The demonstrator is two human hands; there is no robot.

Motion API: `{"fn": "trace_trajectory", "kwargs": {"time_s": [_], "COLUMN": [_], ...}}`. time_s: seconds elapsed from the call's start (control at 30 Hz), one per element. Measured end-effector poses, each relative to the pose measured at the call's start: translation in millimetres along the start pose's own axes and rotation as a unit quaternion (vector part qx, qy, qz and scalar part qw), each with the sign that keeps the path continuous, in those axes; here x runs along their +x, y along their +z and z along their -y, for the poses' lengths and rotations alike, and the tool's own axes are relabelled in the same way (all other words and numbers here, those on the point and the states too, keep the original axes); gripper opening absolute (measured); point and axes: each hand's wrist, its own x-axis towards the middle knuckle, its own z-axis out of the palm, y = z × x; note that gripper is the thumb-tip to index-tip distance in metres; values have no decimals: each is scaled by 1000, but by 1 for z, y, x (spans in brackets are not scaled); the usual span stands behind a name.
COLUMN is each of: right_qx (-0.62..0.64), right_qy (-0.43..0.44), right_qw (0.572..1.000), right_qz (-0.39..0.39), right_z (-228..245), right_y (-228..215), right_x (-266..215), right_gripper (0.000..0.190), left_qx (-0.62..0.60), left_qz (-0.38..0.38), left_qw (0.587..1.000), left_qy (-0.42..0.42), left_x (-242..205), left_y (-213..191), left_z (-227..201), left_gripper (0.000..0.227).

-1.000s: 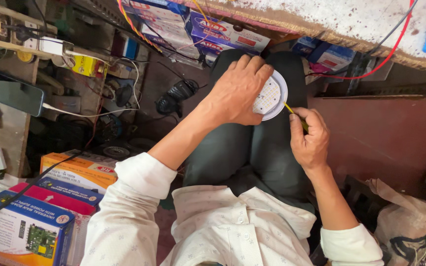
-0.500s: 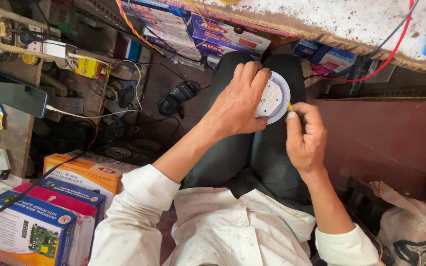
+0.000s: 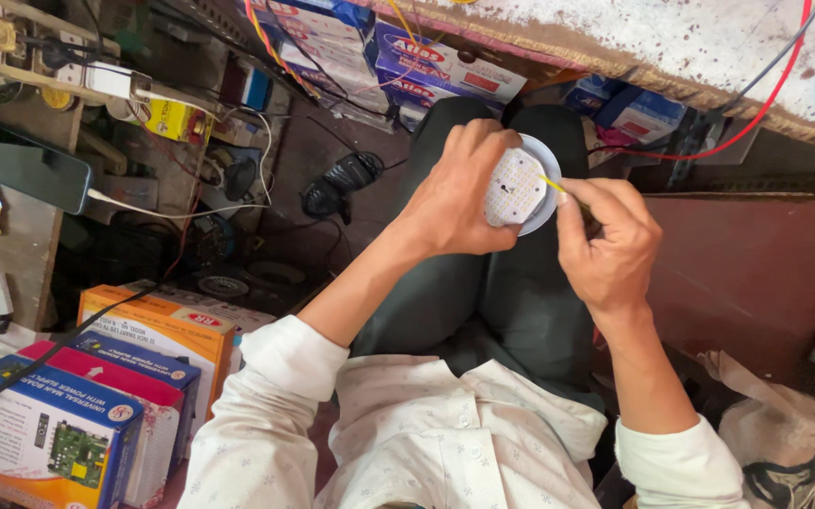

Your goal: The person disassembles an LED light bulb, uses a soldering iron and pliers to work on the internal circuit board, and then reassembles the bulb.

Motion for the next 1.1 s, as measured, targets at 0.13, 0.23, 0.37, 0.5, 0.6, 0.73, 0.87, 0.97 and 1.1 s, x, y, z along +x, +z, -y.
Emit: {"fn": "trace_trajectory", "kwargs": {"time_s": [0.13,0.23,0.37,0.5,0.6,0.73,0.87,0.97,1.1], "right_qx": [10,10,30,44,50,38,29,25,6], "right_qy": [-2,30,41,35,48,64,99,133,101], "right_qw": [1000,999,999,998,998,997,994,991,995], "right_qz": [-21,-11,-9,-6,-4,-21,-22,-16,-14], "right_z": [-7,-9,-7,-6,-5,-12,-19,-23,-23], "right_y": [3,9,15,18,19,12,-2,-8,-12], "right_x": [-10,-18,-20,-14,-13,-19,-26,-33,-38], "right_gripper": [11,11,14,14,15,16,16,16,15], "left_qx": [-8,-6,-45,-101,-78,-32,-32,-23,-16], "left_qz": [1,9,-2,-31,-48,-75,-75,-71,-79], "left_qw": [1000,1000,999,994,996,997,996,996,996], "left_qy": [-9,-5,-8,-11,9,-2,-34,-46,-23], "left_x": [1,-1,0,1,1,-6,-20,-32,-31], "left_y": [0,2,5,1,-11,-29,-48,-55,-63], "left_z": [5,6,12,18,20,18,12,3,-19], "left_gripper": [89,87,81,75,77,82,82,80,83]}}
